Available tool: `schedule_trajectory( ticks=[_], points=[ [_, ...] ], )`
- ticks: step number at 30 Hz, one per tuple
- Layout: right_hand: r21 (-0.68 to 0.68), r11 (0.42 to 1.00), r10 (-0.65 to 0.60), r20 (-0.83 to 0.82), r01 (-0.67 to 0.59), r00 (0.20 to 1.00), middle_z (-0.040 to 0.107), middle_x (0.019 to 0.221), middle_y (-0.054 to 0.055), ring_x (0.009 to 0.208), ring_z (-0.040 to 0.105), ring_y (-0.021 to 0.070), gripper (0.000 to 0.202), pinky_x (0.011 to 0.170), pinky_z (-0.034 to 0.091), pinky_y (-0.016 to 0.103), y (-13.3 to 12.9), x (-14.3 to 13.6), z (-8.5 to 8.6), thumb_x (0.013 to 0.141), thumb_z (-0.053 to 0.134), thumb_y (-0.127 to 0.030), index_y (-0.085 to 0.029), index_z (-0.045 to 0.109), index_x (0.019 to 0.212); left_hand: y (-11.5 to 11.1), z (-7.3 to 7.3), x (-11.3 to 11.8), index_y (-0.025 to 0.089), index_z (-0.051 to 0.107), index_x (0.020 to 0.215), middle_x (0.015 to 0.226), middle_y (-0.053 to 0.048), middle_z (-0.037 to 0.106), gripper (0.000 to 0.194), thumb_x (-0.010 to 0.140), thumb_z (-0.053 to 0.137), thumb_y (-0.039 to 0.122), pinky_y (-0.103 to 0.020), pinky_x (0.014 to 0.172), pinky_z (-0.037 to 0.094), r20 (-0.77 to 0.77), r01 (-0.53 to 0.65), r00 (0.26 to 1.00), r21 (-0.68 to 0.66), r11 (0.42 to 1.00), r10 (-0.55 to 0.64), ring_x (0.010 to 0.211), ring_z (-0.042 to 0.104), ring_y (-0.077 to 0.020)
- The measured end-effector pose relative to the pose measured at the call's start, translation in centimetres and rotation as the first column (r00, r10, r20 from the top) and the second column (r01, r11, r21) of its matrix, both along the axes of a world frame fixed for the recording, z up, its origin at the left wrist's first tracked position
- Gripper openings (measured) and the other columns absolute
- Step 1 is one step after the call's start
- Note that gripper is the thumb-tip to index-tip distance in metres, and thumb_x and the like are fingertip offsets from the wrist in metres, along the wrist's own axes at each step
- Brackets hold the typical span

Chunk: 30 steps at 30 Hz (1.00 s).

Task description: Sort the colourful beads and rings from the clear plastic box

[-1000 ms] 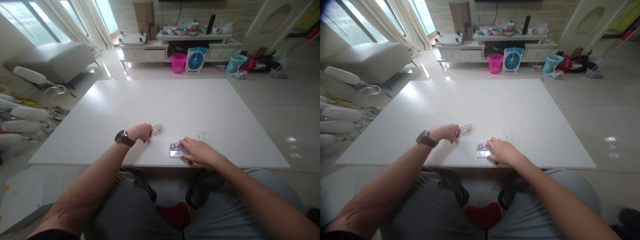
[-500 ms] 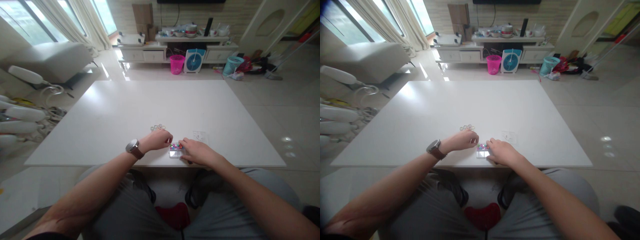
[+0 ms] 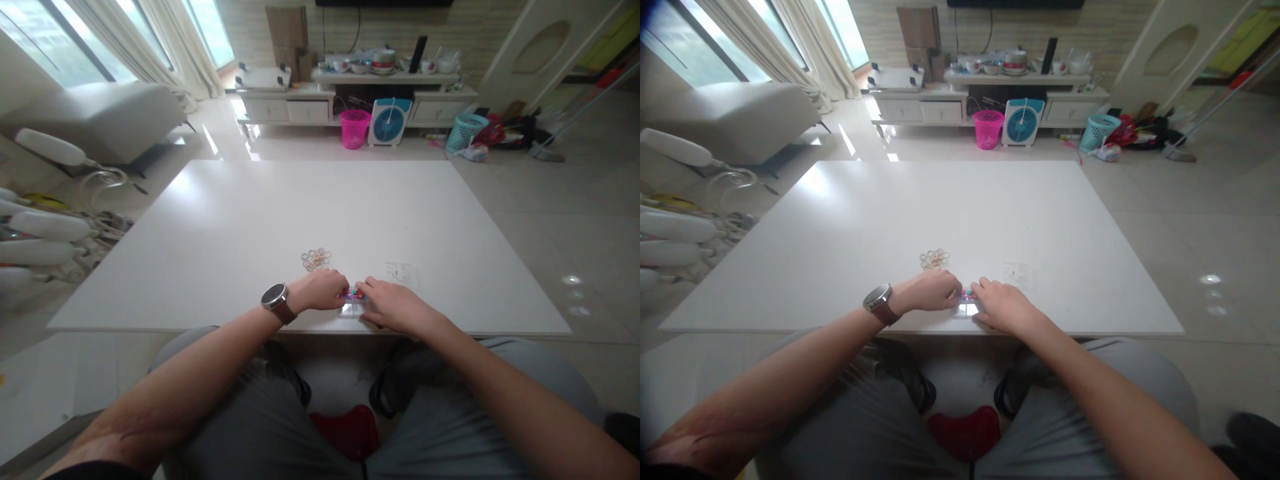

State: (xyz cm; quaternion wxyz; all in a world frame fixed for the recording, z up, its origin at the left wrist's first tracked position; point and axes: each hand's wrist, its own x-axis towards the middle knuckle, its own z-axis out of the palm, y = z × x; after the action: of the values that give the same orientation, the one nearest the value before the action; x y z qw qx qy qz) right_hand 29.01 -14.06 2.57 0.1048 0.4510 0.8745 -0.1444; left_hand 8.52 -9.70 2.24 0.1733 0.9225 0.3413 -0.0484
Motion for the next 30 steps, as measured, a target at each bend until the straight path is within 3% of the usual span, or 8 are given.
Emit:
schedule_trajectory(
  ticks=[8,13,19,24,30],
  points=[
    [0.003,1.0,0.001,0.012,-0.001,1.0,0.06,0.115,0.011,0.098,0.063,0.0263,0.044,0.074,0.046,0.032,0.0,-0.1,0.1,0.086,0.062,-0.036,-0.02,0.05,0.125,0.7,-0.8,-0.2,0.019,0.073,0.085,0.078,-0.006,0.071,0.02,0.084,0.057,0.03,-0.027,0.063,0.045,0.078,0.005,0.997,-0.086,0.996,0.001,0.071,0.065,-0.0178],
    [-0.027,0.999,-0.019,-0.031,0.018,0.999,0.058,0.115,0.01,0.095,0.063,0.0251,0.047,0.073,0.045,0.032,0.2,0.1,0.0,0.085,0.064,-0.038,-0.021,0.05,0.126,1.8,0.8,-1.2,0.019,0.071,0.087,0.082,-0.003,0.072,0.016,0.083,0.057,0.025,-0.025,0.069,0.045,0.121,-0.007,0.992,-0.103,0.995,0.02,0.072,0.063,-0.0146],
    [-0.045,0.999,-0.008,-0.075,0.004,0.997,0.057,0.116,0.009,0.089,0.063,0.0234,0.051,0.073,0.046,0.032,0.6,0.3,-0.6,0.086,0.062,-0.042,-0.022,0.047,0.131,4.5,2.5,-4.9,0.016,0.069,0.088,0.076,-0.002,0.07,0.019,0.072,0.06,0.015,-0.023,0.064,0.044,0.138,-0.178,0.972,-0.097,0.979,0.19,0.065,0.06,-0.0123],
    [-0.02,1.0,0.015,-0.07,-0.017,0.997,0.057,0.115,0.01,0.093,0.063,0.0245,0.051,0.075,0.046,0.033,0.5,0.3,-0.9,0.088,0.061,-0.042,-0.02,0.046,0.131,6.3,1.6,-7.3,0.018,0.071,0.08,0.076,-0.001,0.072,0.021,0.062,0.06,0.012,-0.022,0.059,0.043,-0.077,-0.291,0.956,-0.159,0.943,0.282,0.062,0.06,-0.012],
    [-0.035,0.999,0.005,-0.063,-0.007,0.998,0.057,0.116,0.01,0.093,0.062,0.0243,0.05,0.076,0.046,0.033,0.6,0.3,-0.8,0.087,0.062,-0.042,-0.021,0.047,0.13,6.7,-0.3,-7.9,0.018,0.07,0.073,0.064,0.001,0.071,0.022,0.056,0.059,0.009,-0.02,0.056,0.044,-0.322,-0.385,0.896,-0.219,0.897,0.306,0.056,0.061,-0.0114]
  ],
)
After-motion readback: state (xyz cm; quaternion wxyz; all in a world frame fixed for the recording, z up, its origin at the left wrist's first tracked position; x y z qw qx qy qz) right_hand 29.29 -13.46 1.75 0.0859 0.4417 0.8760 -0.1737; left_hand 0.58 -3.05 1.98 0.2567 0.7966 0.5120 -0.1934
